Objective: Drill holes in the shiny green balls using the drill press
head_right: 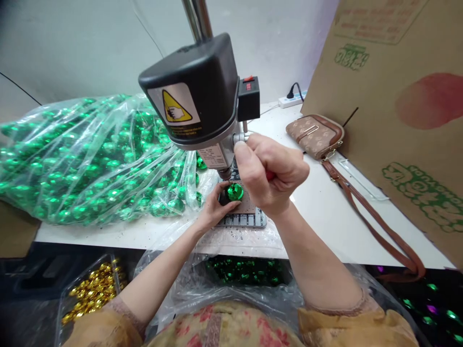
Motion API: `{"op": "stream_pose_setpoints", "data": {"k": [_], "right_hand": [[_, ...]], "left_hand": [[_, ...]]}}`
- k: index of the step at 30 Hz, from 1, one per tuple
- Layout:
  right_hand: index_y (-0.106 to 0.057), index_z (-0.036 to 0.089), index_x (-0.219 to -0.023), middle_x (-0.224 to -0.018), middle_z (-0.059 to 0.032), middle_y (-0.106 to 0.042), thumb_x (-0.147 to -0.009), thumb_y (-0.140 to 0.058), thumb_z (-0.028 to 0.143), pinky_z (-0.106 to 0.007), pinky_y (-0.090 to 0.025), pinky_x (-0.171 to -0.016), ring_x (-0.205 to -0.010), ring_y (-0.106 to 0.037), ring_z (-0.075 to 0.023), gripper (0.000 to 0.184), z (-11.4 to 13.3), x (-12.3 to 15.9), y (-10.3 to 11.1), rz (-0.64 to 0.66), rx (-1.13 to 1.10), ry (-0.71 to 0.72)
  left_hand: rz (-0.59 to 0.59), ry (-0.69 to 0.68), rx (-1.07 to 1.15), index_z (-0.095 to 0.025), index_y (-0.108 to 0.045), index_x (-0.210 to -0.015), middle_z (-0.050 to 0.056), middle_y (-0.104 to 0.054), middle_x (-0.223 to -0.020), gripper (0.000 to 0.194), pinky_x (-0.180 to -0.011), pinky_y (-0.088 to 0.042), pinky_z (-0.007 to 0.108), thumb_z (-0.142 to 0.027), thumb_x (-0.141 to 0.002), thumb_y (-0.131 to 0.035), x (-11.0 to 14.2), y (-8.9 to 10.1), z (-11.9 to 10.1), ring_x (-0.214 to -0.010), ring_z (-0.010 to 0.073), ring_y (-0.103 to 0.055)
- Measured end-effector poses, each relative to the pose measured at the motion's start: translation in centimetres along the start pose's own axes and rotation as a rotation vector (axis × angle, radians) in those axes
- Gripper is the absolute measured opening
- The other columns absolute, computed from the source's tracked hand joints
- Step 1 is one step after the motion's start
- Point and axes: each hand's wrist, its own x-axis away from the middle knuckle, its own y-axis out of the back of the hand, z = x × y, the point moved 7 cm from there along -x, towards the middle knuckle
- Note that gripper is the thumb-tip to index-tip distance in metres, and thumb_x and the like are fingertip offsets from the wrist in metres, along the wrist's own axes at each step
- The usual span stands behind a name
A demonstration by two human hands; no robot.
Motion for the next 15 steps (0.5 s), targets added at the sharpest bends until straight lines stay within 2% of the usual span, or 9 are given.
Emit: {"op": "stream_pose_setpoints", "data": {"k": [5, 9, 15], "right_hand": [[-0.024, 0.019, -0.056, -0.052, 0.0069, -0.025, -0.092, -0.061, 0.016, -0.028, -0.02, -0.044, -0.043, -0.026, -0.0038, 0.052, 0.2, 0.4, 0.3, 0.011, 0.003, 0.089], [-0.023, 0.019, -0.058, -0.052, 0.0067, -0.027, -0.09, -0.06, 0.013, -0.028, -0.022, -0.044, -0.044, -0.028, -0.004, 0.05, 0.2, 1.0, 0.4, 0.063, 0.018, 0.109], [-0.02, 0.02, -0.061, -0.055, 0.0066, -0.028, -0.088, -0.059, 0.011, -0.028, -0.026, -0.044, -0.043, -0.029, -0.0045, 0.049, 0.3, 1.4, 0.6, 0.073, 0.016, 0.144]], "left_hand": [[-0.01, -0.016, 0.007, -0.02, -0.061, -0.127, 0.01, -0.072, -0.122, 0.05, -0.098, -0.057, 0.041, -0.034, -0.084, -0.083, 0.0, 0.0, 0.0, -0.113, 0.0269, -0.07], [-0.017, -0.015, 0.0, -0.02, -0.061, -0.126, 0.009, -0.072, -0.121, 0.05, -0.099, -0.057, 0.04, -0.035, -0.083, -0.084, 0.0, 0.0, 0.1, -0.113, 0.0268, -0.069], [-0.023, -0.012, 0.024, -0.02, -0.061, -0.124, 0.009, -0.072, -0.119, 0.05, -0.099, -0.056, 0.04, -0.034, -0.083, -0.084, 0.1, -0.1, 0.2, -0.11, 0.0266, -0.07]]}}
